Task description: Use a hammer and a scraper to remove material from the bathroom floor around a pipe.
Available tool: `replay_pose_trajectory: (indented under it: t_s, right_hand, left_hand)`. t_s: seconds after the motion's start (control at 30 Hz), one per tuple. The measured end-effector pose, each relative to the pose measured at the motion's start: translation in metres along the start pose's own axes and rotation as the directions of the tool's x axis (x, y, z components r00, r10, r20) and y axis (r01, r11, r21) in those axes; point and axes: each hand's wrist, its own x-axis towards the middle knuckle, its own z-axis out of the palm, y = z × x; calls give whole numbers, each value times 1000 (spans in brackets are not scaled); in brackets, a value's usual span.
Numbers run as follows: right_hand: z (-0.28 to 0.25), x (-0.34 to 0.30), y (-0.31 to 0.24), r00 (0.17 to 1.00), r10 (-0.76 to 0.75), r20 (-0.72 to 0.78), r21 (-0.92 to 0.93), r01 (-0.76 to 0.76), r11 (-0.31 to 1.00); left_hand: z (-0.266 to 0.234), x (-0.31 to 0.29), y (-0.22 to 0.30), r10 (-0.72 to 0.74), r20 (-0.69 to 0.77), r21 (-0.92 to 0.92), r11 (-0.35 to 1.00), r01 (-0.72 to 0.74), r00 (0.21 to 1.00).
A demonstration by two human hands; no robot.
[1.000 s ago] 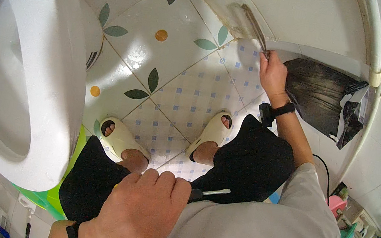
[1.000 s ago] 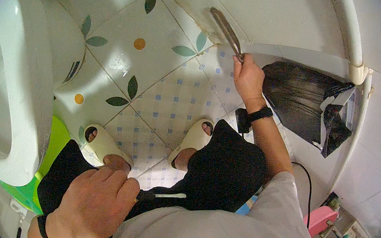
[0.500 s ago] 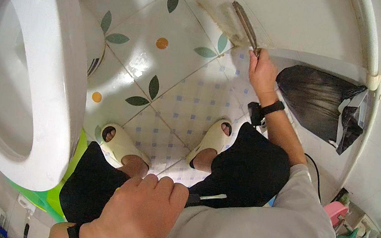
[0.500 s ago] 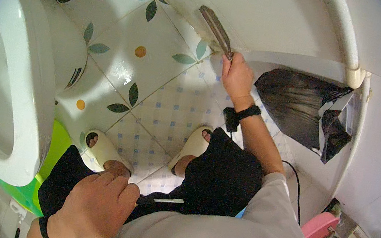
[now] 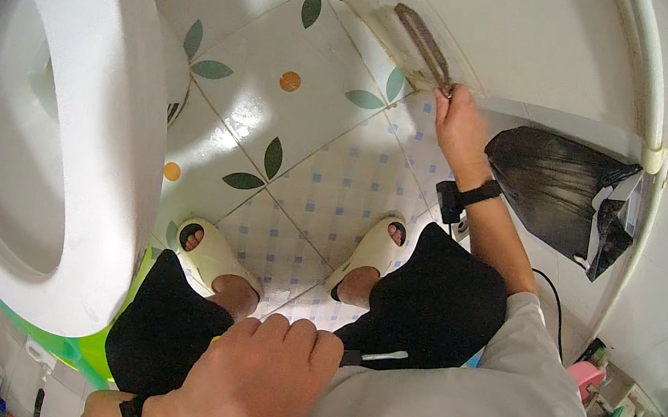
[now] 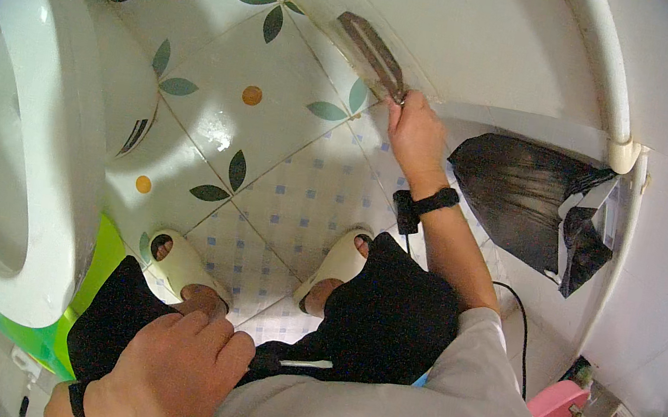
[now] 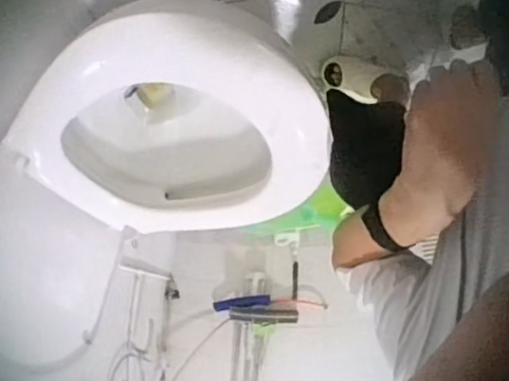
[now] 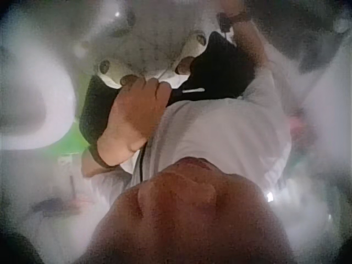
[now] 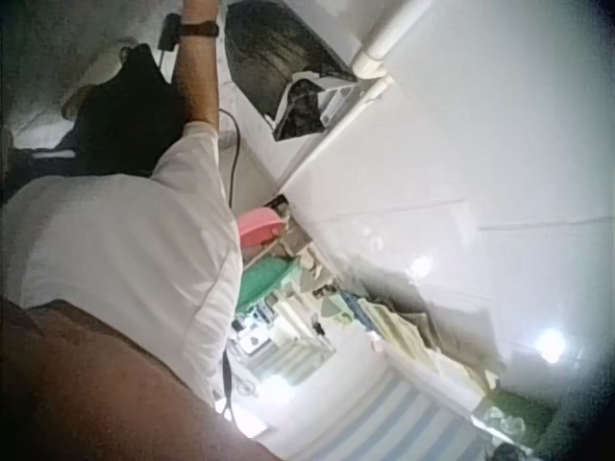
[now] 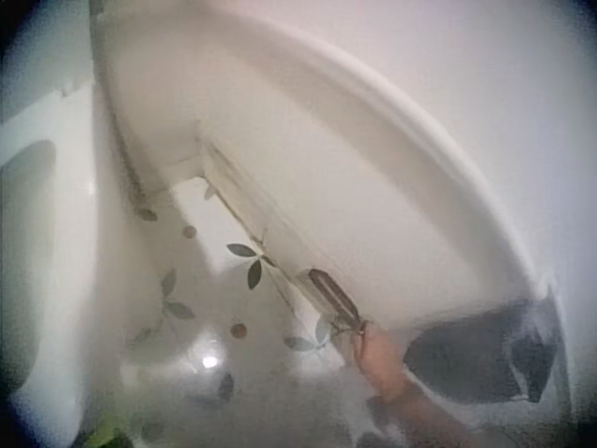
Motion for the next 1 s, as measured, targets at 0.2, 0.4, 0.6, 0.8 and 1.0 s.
replay_pose_trajectory:
  t_s: [0.2,0.4,0.6,0.8,1.0]
  right_hand:
    - [0,-5,-6,998,35,54,-48,-32,998]
    - [-3,-5,-13,998,3,61,-98,3,995]
    - [-4,-2,-10,1000,-16,18,-95,17,995]
    - [-12,-6,-12,1000,16,-23,-30,-16,999]
    - [-9,-17,-9,992,105,65,-78,-100,992]
  left_hand:
    - [-6,0,-5,28,6,30,999,-28,1000]
    - [-3,-5,-2,-10,1,4,1000,10,1000]
    - [-1,-7,-3,-33,-4,-32,999,32,999]
    - [-1,-8,0,-41,16,-6,999,41,999]
    - [4,-7,0,-12,-36,-42,999,10,999]
